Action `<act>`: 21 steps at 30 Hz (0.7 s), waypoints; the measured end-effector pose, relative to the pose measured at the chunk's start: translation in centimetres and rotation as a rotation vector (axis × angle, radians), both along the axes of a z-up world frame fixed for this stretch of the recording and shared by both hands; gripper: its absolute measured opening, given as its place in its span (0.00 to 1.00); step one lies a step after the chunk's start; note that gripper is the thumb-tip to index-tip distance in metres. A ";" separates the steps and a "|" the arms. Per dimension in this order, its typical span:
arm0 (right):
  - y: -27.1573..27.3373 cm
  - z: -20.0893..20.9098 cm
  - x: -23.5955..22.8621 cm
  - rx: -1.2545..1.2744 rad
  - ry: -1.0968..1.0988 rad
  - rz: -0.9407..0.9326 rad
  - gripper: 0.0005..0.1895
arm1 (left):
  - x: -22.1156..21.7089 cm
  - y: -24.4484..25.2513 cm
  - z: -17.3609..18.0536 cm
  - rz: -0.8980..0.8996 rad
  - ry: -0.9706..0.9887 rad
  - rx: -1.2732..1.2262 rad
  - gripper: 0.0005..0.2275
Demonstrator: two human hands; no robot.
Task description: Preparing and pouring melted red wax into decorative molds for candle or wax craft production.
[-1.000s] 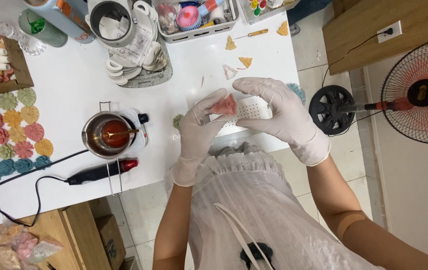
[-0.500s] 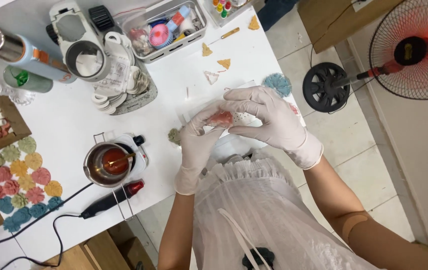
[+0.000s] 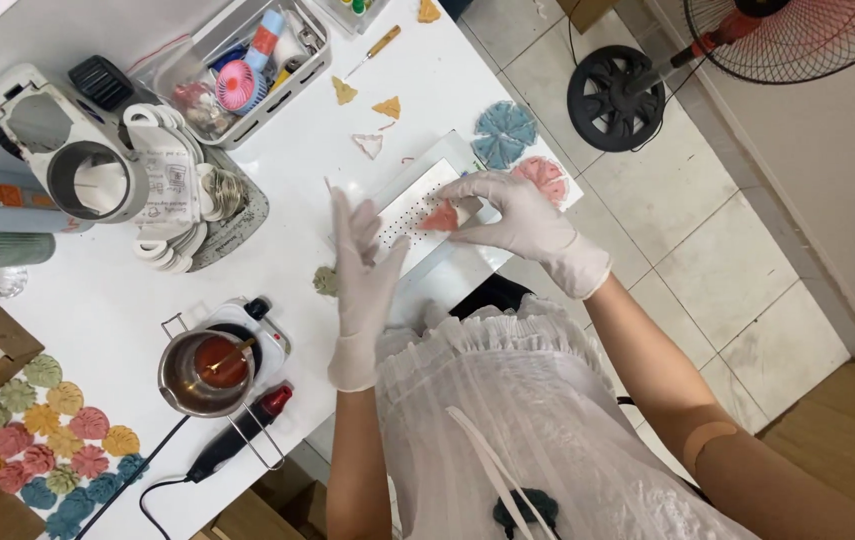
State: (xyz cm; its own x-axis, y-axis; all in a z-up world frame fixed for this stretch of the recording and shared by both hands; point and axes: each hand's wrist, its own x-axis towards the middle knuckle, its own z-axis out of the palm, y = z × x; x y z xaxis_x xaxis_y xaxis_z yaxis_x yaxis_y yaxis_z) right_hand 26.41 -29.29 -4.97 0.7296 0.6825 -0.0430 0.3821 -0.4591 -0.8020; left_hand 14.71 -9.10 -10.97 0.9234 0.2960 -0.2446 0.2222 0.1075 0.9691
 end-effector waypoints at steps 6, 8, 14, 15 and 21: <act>0.9 -7.3 1.7 -0.051 0.317 0.014 0.25 | -3.4 2.6 2.5 0.215 -0.009 0.044 0.52; 1.3 -8.4 2.4 -0.031 0.334 0.073 0.24 | -4.1 2.8 2.8 0.244 -0.005 0.099 0.52; 2.2 -5.1 3.4 -0.099 0.190 0.186 0.38 | -4.0 3.2 0.9 0.327 -0.116 -0.161 0.45; 2.2 -3.4 3.1 -0.107 0.064 0.119 0.34 | -3.6 3.4 1.0 0.390 -0.113 -0.186 0.39; 5.5 2.6 -6.7 -0.076 -0.123 0.199 0.24 | 0.0 4.2 1.3 0.697 -0.212 -0.327 0.36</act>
